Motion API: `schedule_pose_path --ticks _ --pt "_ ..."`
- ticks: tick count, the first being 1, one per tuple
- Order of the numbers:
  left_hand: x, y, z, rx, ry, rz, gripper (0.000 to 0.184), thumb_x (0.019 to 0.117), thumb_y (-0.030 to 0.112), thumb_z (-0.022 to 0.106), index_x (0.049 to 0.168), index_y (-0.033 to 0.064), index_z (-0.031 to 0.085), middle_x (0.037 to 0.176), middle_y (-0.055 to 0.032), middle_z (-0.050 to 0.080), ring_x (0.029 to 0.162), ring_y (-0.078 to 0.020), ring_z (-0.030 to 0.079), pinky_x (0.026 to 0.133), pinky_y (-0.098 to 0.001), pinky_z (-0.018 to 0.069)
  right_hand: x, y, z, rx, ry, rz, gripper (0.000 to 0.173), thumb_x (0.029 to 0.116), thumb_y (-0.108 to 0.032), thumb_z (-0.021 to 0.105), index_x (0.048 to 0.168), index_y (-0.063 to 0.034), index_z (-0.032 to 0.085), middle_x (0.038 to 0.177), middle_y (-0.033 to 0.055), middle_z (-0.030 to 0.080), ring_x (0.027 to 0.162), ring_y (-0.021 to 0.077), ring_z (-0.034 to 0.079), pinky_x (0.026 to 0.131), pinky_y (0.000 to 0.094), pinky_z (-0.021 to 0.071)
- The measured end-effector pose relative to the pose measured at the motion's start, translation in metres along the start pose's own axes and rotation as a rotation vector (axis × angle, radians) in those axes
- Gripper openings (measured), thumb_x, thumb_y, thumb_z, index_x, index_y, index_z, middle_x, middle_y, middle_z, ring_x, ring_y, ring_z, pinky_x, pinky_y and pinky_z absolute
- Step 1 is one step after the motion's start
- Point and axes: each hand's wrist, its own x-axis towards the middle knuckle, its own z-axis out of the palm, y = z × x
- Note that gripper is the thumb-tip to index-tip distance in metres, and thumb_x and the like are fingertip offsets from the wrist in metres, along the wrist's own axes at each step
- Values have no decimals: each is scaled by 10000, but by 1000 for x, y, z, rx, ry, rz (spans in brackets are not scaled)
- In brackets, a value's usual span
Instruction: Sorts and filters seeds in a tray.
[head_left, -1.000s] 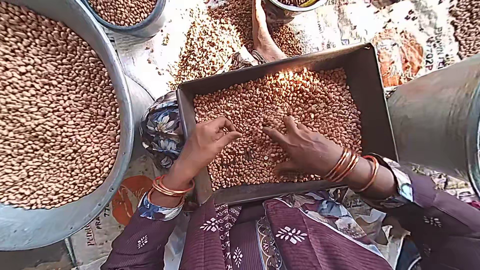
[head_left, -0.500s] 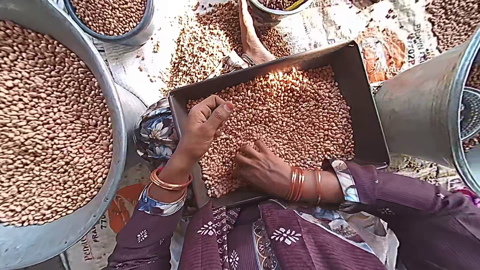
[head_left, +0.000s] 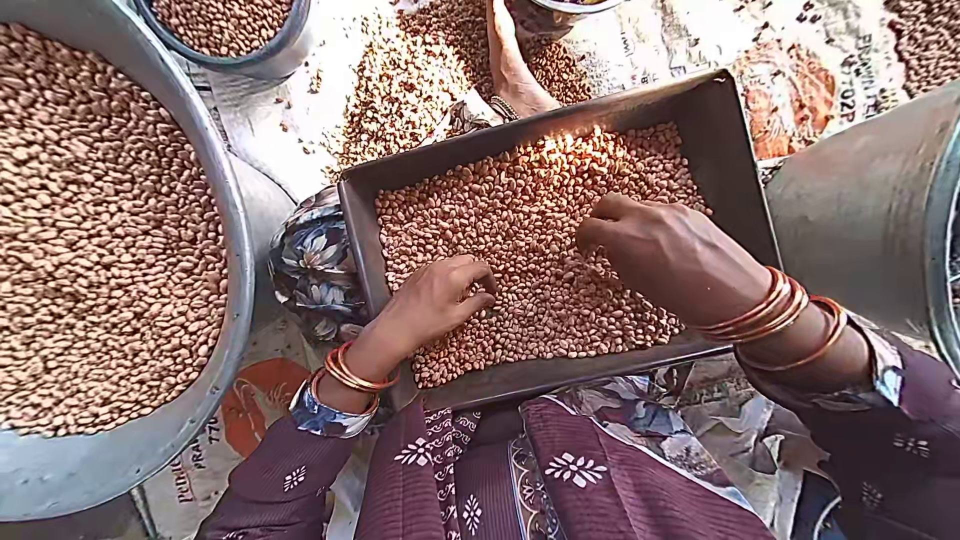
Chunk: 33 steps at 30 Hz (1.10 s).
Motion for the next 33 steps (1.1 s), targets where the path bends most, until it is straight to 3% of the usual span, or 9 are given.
schedule_pose_path --ticks 3,5,7,9,11,15,24,29,33 --pt "4 3 7 101 -29 0 187 986 250 661 1115 133 732 977 -51 706 877 -211 703 750 -427 582 7 -5 6 -70 -52 -25 232 931 11 628 1108 -104 725 1157 186 664 1025 436 655 705 553 551" --pt "7 5 5 191 20 -55 167 990 200 669 1129 122 722 972 -78 709 863 -258 713 726 -468 586 12 -8 11 -49 -60 -116 232 941 -19 634 1128 -121 725 1162 163 664 1063 414 645 774 548 541" --pt "10 8 -2 258 76 -112 156 987 133 662 1130 100 716 950 -105 691 813 -297 704 669 -494 574 16 -13 19 13 -16 -252 160 970 -60 622 1067 -116 737 1076 144 674 999 371 658 767 509 541" --pt "10 9 -5 273 107 -122 157 985 104 651 1129 85 711 936 -116 682 786 -303 696 643 -490 566 17 -21 35 92 33 -404 117 951 -42 621 917 -81 726 896 115 652 850 310 662 673 446 543" --pt "10 8 -4 238 112 -108 159 985 109 650 1127 81 714 940 -114 690 791 -288 700 654 -477 569 13 -30 55 129 30 -500 142 937 -13 626 822 -57 695 812 97 636 738 260 665 568 384 535" --pt "8 10 -4 261 123 -157 130 996 139 650 1093 84 718 912 -108 673 760 -282 685 624 -469 551 4 -40 75 78 32 -529 130 940 42 573 853 0 660 813 139 628 726 292 670 565 391 543" --pt "8 12 -4 380 145 -195 138 1000 125 634 1096 73 719 920 -137 669 794 -336 687 625 -507 546 -1 -45 72 -12 -51 -467 130 932 22 574 840 -4 663 818 135 640 739 296 674 554 398 515" --pt "9 15 0 447 157 -170 128 989 96 633 1079 48 710 916 -148 670 756 -343 683 581 -492 534 6 -45 67 172 -115 -395 131 930 -126 601 879 -25 667 800 115 624 706 271 663 558 394 519" --pt "11 11 2 408 171 -161 135 1000 157 632 1057 65 713 876 -122 663 752 -319 686 588 -479 538 10 -40 56 299 -78 -372 62 921 -95 593 915 -48 632 735 78 583 614 216 608 516 359 486"
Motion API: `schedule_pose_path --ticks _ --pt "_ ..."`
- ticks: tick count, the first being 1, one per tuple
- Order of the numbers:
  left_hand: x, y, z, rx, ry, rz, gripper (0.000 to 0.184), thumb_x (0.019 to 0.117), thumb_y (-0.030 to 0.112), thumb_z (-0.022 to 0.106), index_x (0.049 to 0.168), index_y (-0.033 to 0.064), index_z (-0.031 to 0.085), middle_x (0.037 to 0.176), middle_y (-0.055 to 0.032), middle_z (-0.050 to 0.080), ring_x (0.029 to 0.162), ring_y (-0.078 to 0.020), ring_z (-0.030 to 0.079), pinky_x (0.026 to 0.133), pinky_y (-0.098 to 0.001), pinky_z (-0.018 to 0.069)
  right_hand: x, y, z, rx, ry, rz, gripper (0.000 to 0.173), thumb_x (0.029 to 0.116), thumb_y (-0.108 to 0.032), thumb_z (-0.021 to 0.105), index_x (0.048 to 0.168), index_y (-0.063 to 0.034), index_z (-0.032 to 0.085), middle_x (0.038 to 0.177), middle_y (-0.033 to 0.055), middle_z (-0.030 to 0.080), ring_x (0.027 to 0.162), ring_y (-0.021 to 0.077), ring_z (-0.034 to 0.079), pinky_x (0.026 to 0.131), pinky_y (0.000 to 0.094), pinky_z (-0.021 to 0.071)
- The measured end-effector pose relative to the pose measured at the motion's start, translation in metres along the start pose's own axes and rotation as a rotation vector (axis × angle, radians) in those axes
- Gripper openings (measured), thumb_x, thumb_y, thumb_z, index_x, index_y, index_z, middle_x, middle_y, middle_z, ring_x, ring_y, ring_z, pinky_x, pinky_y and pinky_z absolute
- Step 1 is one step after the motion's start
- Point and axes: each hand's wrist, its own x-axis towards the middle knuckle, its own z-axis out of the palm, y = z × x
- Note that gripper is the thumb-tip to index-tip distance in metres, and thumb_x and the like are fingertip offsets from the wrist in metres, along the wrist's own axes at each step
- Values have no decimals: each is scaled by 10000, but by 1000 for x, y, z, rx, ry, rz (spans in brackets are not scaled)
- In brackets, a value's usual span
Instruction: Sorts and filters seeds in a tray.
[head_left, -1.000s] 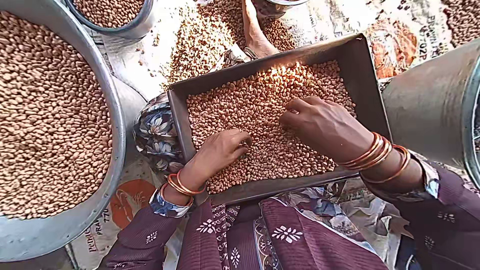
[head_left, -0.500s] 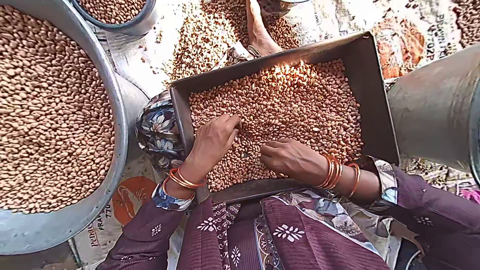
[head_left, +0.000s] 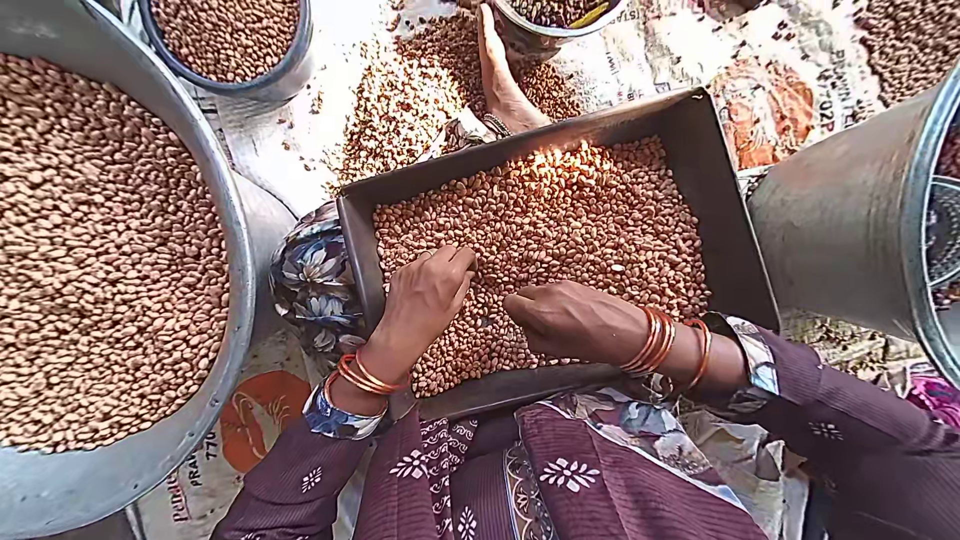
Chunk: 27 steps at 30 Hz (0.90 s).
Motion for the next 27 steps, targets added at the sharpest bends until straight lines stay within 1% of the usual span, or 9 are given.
schedule_pose_path --ticks 5,8,11,15,17,19,21,24,27 --pt "14 0 -11 51 16 -10 158 1002 161 619 1075 57 712 913 -141 692 764 -346 697 598 -516 539 10 14 -35 2 -56 25 76 967 -97 601 957 -77 674 812 58 632 680 195 640 585 366 526" --pt "24 3 -20 62 46 -23 163 993 151 620 1085 59 718 932 -152 702 766 -355 699 591 -532 534 7 27 -99 -134 325 157 154 976 -61 582 1096 -57 680 906 130 691 756 281 690 667 474 567" --pt "31 -3 -35 -17 106 -76 183 1003 148 613 1112 38 712 938 -173 672 764 -352 675 630 -543 541 -1 29 -145 -329 628 432 288 1009 -113 567 1287 -62 618 1171 216 644 921 389 692 756 545 544" --pt "28 -18 -61 -154 241 -188 132 1012 163 643 1103 77 686 805 -79 593 575 -178 481 544 -369 434 -5 56 -133 -232 260 659 382 1027 -417 594 1214 -89 652 1088 202 684 963 443 679 752 670 506" --pt "23 -23 -70 -203 265 -242 130 1018 167 638 1122 97 672 694 -42 528 505 -142 420 483 -320 381 7 66 -100 -202 93 781 533 999 -491 633 1267 -30 636 1195 272 625 1062 512 632 763 686 509" --pt "18 -28 -73 -229 273 -267 127 1021 180 633 1127 116 662 664 -26 502 476 -128 400 453 -294 364 20 57 -56 -235 141 768 633 984 -497 652 1334 24 579 1276 326 549 1146 552 562 778 675 490" --pt "14 -31 -71 -241 270 -265 121 1022 182 630 1123 119 651 647 -23 480 466 -130 384 444 -289 344 28 33 -26 -249 138 645 652 987 -509 619 1414 -19 553 1322 307 539 1193 533 544 812 666 491" --pt "19 -33 -69 -235 282 -246 117 1017 168 638 1116 110 658 672 -27 498 507 -132 407 486 -294 354 34 -15 -2 -136 -49 392 448 1032 -351 575 1400 -95 573 1312 262 562 1173 495 568 787 625 515" --pt "27 -28 -72 -235 295 -245 113 1016 167 639 1103 99 664 715 -39 524 542 -128 431 517 -292 371 44 -58 4 -42 -354 153 331 1036 -78 519 1356 -10 570 1373 282 518 1193 524 542 786 618 523"
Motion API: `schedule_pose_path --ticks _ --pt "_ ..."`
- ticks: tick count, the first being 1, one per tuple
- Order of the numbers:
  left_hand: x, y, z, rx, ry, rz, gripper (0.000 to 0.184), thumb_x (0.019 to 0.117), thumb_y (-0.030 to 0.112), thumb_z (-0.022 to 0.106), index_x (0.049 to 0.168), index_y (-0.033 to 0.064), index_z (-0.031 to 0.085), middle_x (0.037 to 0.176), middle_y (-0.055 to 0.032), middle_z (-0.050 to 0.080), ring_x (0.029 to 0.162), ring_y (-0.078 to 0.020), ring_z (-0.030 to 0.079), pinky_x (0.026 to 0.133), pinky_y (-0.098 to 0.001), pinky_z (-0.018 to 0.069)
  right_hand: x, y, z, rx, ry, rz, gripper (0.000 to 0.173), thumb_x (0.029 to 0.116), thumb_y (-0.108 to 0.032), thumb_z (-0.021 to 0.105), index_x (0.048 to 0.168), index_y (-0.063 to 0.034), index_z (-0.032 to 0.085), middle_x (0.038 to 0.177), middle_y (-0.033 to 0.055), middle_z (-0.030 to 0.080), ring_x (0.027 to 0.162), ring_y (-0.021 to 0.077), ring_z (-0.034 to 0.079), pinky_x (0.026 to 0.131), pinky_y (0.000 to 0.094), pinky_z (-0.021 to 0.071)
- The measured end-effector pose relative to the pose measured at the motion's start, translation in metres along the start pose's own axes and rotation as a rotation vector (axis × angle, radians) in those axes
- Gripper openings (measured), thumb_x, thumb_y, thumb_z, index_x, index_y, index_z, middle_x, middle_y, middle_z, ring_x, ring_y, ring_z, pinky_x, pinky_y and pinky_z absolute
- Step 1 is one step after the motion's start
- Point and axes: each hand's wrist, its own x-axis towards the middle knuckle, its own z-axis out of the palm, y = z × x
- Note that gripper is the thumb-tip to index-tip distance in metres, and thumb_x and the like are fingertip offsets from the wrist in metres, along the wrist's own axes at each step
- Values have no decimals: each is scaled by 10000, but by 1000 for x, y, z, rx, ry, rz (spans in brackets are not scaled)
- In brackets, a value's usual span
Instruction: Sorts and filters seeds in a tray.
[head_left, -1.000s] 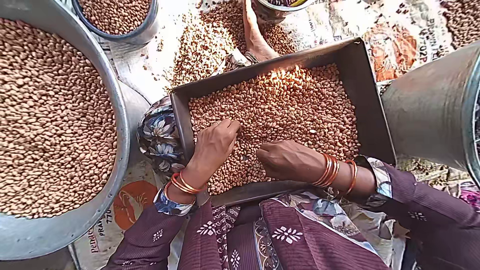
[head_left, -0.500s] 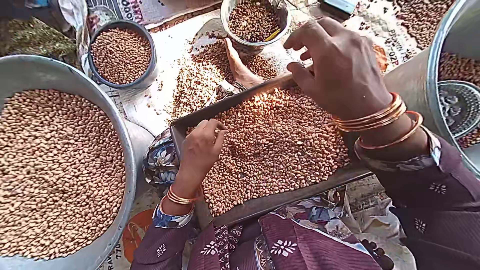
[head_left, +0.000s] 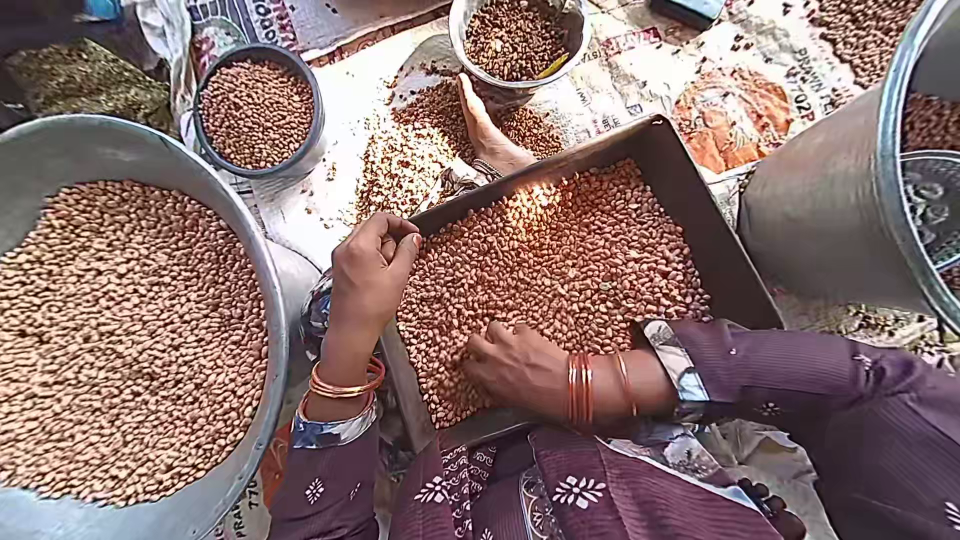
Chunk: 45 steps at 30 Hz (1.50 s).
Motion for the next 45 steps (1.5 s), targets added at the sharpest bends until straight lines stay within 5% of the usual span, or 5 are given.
schedule_pose_path --ticks 5,10,20,29,45 --pt "8 7 1 1 -17 11 162 1007 202 641 1106 83 689 806 -18 567 628 -69 448 596 -245 384 46 -30 7 -158 290 -426 265 981 11 562 1208 -35 693 1328 182 611 1236 405 562 913 524 504" --pt "5 12 5 -9 -67 48 151 1017 201 640 1121 100 683 755 -22 538 580 -102 427 555 -274 370 73 4 -6 -204 170 -272 322 962 -184 670 1279 -130 683 1450 119 576 1438 457 377 1089 794 218" --pt "-19 -27 4 10 -196 139 134 987 144 644 1072 60 705 830 -53 560 638 -126 479 594 -290 417 -29 104 -32 -232 118 289 322 846 -192 793 1162 -185 732 1251 160 618 1120 448 578 726 578 511" --pt "-38 -29 28 71 -429 326 139 974 163 656 1045 68 728 891 -87 658 726 -227 642 666 -426 557 -78 98 -84 -113 472 144 203 945 0 602 979 -149 736 840 64 679 722 268 673 610 497 529" --pt "-13 6 47 8 -474 381 140 992 169 653 1049 63 726 898 -90 666 728 -221 643 683 -420 561 -92 111 -79 -72 601 132 287 1012 -161 451 1104 -166 723 1027 54 676 831 253 677 643 510 523"
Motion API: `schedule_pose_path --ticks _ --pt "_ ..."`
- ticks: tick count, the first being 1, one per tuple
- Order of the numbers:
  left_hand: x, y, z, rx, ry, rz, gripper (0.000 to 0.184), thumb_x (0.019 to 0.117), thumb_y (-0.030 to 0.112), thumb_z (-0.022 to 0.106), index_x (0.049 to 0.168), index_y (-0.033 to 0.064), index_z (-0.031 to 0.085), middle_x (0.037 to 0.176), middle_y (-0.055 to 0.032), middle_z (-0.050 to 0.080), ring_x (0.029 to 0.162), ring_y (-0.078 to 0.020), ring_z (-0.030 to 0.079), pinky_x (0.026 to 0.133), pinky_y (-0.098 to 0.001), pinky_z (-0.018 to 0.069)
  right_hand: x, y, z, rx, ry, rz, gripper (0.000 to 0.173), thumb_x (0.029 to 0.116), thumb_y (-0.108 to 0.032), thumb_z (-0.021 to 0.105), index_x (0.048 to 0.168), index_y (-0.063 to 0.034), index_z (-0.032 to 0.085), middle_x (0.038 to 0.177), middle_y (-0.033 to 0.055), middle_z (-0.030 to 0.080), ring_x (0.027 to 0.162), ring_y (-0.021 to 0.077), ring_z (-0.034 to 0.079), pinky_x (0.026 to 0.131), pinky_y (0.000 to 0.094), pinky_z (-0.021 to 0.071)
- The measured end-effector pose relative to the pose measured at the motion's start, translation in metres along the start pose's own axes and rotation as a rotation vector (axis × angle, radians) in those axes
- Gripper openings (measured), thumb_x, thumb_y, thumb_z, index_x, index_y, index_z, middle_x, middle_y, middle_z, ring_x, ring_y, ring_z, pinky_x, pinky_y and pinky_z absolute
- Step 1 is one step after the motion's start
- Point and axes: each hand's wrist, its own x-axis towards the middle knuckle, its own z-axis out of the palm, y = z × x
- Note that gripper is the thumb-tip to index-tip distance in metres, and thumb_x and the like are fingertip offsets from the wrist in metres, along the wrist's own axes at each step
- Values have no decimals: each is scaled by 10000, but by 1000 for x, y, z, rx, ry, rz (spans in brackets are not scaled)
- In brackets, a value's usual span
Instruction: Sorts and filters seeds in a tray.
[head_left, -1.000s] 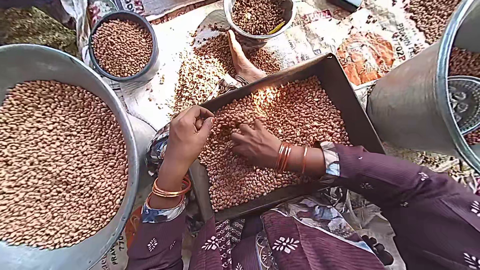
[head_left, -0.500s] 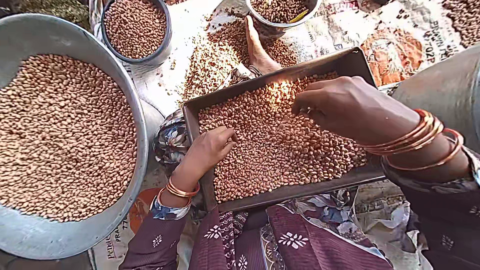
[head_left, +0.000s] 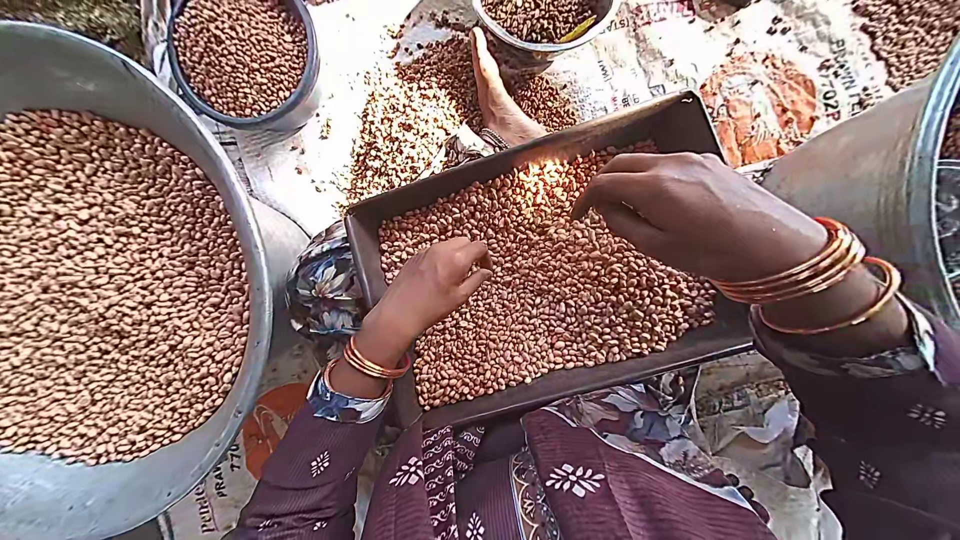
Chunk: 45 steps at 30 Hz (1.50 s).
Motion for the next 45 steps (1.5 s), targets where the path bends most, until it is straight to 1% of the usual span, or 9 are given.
schedule_pose_path --ticks 4,10,14,18,24,30,37,42,45 --pt "30 20 -3 -40 -63 36 146 1001 187 658 1043 64 722 904 -97 677 756 -243 659 702 -447 561 -8 4 -4 11 29 54 274 1036 -218 472 1121 -158 725 1065 68 704 906 265 701 716 532 549" --pt "72 17 9 -7 -13 116 157 1004 159 621 1076 53 711 983 -131 711 888 -304 712 767 -512 575 -65 15 -10 -131 -123 422 332 1064 -354 536 1220 -105 692 690 95 649 615 328 653 547 567 493" --pt "84 13 21 -43 33 196 140 989 138 642 1078 53 710 983 -129 723 878 -298 721 763 -502 580 -98 21 1 -100 -314 646 623 969 -532 657 1355 -46 611 749 142 671 689 359 673 608 579 519" --pt "98 26 34 -107 51 283 155 997 157 632 1078 50 710 927 -116 708 753 -260 682 689 -454 565 -104 13 22 -30 -404 796 1020 841 -622 764 1570 -51 337 775 174 670 757 403 683 671 588 533" --pt "123 65 61 -173 42 436 165 1001 173 643 1094 90 752 945 -104 719 822 -252 718 699 -428 590 -94 12 32 7 -417 812 1167 786 -702 762 1580 -6 266 879 182 691 858 399 697 743 591 546" --pt "130 81 71 -80 20 416 155 1009 160 616 1053 74 737 929 -117 707 773 -281 717 620 -441 572 -88 16 34 -29 -478 808 1250 752 -750 754 1593 3 217 862 174 683 854 397 689 747 589 538" --pt "132 84 73 -145 -42 347 192 1010 188 601 1095 58 715 960 -116 721 856 -290 730 700 -480 586 -81 20 45 -15 -458 791 1283 754 -689 798 1595 34 152 911 198 681 843 403 694 727 599 546" --pt "128 78 63 -453 -22 308 146 970 140 594 1015 33 683 720 -49 596 574 -134 506 557 -309 443 -81 18 43 4 -479 812 1294 759 -702 787 1602 27 129 984 221 682 894 422 695 761 606 545" --pt "120 71 61 -441 -109 466 149 967 154 658 1045 45 725 882 -74 697 719 -143 625 684 -314 537 -79 18 43 0 -475 816 1303 745 -696 802 1599 28 136 997 229 677 894 423 692 762 599 546"
